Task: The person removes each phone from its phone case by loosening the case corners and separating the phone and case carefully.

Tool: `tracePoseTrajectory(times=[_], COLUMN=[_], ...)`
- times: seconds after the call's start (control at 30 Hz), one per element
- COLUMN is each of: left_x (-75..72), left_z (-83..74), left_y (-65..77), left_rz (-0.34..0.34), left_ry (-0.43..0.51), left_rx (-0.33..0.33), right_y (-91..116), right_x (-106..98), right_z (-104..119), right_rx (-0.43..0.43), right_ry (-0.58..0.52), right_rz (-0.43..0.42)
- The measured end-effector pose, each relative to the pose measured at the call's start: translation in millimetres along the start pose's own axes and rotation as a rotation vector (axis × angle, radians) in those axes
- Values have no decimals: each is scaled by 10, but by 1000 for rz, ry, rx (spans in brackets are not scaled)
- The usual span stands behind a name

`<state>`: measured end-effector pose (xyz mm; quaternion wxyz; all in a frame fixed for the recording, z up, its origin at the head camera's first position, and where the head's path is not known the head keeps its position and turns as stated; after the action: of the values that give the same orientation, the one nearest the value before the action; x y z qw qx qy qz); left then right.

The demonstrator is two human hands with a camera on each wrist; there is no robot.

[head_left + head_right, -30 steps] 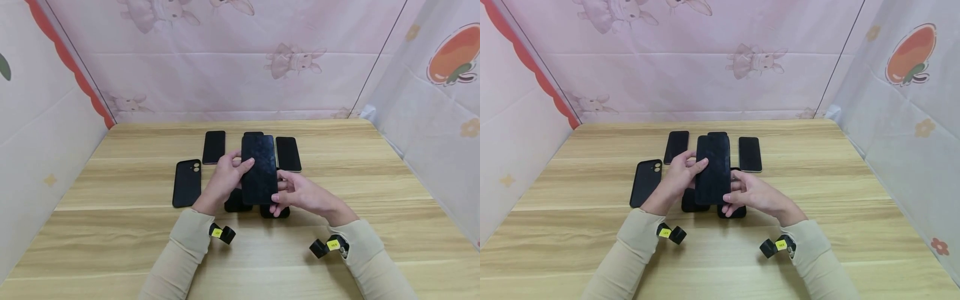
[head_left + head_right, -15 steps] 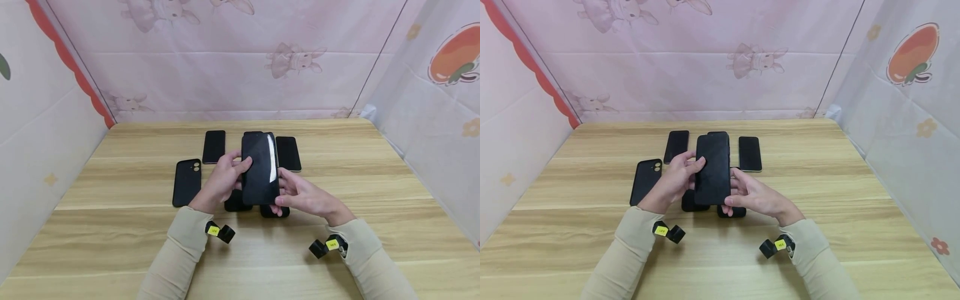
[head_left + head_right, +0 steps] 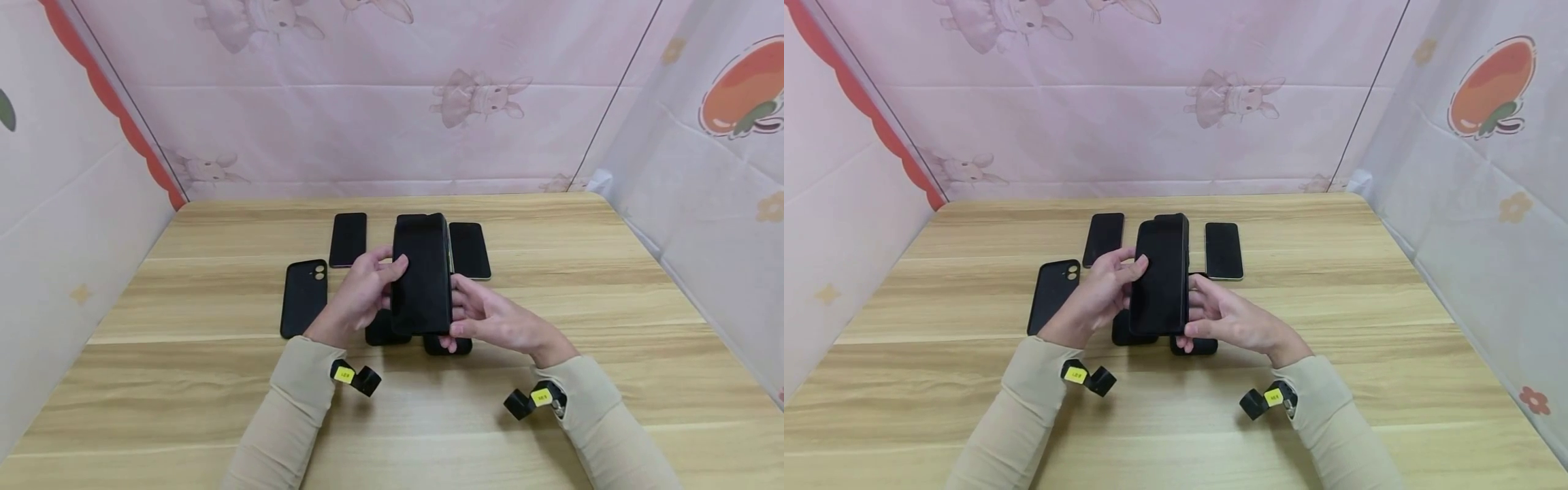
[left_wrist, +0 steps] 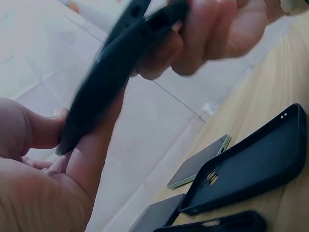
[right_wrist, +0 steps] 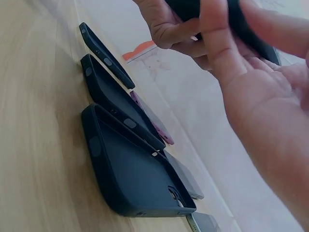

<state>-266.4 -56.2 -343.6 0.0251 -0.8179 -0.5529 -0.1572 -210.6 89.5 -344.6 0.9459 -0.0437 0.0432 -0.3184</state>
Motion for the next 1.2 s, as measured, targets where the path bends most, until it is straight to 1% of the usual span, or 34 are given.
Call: tracePoseTrajectory(times=[0.1, 0.33, 0.47, 0.6, 0.7, 0.8, 0.87, 0.93, 1.03, 1.07, 1.13, 1.2], left_x=[-13, -17, -5, 15, 21, 14, -2, -23, -62, -75, -93, -109], left_z=[1, 18, 21, 40, 55, 47, 43, 41, 45, 43, 39, 43], left_y=[1, -9, -11, -19, -26, -24, -22, -22, -23, -24, -25, -25], left_rz=[-8, -28, -21, -22, -50, -89, -123, -158, -210, -226, -250, -266], left_ry=[-16, -64, -82, -104, -141, -186, -209, -220, -225, -230, -237, -243], left_rx=[1, 4, 9, 2, 3, 15, 17, 10, -2, -2, 1, 2], right_y=[-16, -52, -51, -52, -56, -59, -58, -52, -34, -28, -29, -36], right_x=[-21, -90, -96, -102, -96, -102, -139, -195, -279, -296, -299, -274], right_z=[-35, -75, -80, -105, -125, -129, -118, -86, 3, 35, 111, 172], right_rx=[37, 135, 173, 192, 203, 222, 231, 231, 207, 195, 162, 136], right_ry=[26, 122, 171, 225, 263, 266, 273, 310, 427, 469, 570, 635], right_rz=[-30, -147, -150, -157, -168, -186, -241, -330, -487, -528, -577, -586])
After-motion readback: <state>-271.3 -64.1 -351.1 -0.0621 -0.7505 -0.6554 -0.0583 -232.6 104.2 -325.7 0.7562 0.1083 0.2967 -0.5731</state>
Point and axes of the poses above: each hand's wrist, its own y-axis away from the middle knuckle, its own x-axis out of the palm, z = x × y, the point moved 8 cm from there along -y, towards the middle knuckle, and after that the axes turned 3 degrees about y, right-handed, at the moved point
